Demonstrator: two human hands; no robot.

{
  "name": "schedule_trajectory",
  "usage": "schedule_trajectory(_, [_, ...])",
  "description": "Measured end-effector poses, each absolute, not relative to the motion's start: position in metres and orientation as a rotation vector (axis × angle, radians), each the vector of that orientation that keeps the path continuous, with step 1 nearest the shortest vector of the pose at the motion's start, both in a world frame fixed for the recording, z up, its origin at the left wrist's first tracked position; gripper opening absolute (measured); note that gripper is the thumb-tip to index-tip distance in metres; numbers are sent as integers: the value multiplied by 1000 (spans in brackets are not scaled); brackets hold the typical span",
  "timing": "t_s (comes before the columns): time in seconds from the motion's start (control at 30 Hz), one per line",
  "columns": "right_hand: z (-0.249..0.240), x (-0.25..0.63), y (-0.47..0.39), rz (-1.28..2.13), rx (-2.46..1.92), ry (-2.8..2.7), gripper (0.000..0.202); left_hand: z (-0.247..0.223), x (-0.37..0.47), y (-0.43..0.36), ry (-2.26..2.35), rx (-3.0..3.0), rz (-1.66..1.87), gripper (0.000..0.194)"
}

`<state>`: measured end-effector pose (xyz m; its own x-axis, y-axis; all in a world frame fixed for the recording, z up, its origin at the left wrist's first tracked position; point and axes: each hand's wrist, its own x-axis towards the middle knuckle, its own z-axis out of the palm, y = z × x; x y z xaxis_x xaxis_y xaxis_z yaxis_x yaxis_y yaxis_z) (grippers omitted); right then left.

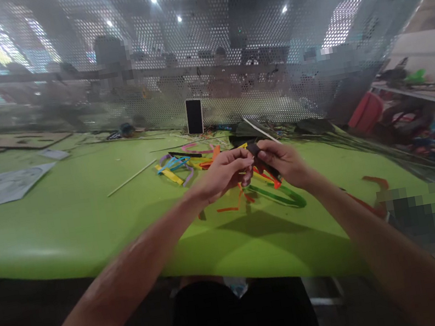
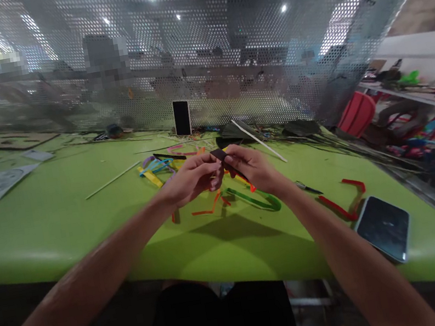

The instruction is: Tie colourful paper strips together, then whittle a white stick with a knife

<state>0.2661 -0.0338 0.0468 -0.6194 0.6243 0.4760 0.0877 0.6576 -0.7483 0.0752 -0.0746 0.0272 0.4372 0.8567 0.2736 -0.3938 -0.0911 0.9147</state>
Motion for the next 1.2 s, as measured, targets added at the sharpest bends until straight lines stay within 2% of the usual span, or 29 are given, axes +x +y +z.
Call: schedule_trajectory(1.2, [36, 257, -30, 895, -554, -2062, 44, 23, 72, -70, 468, 1081, 1106, 14])
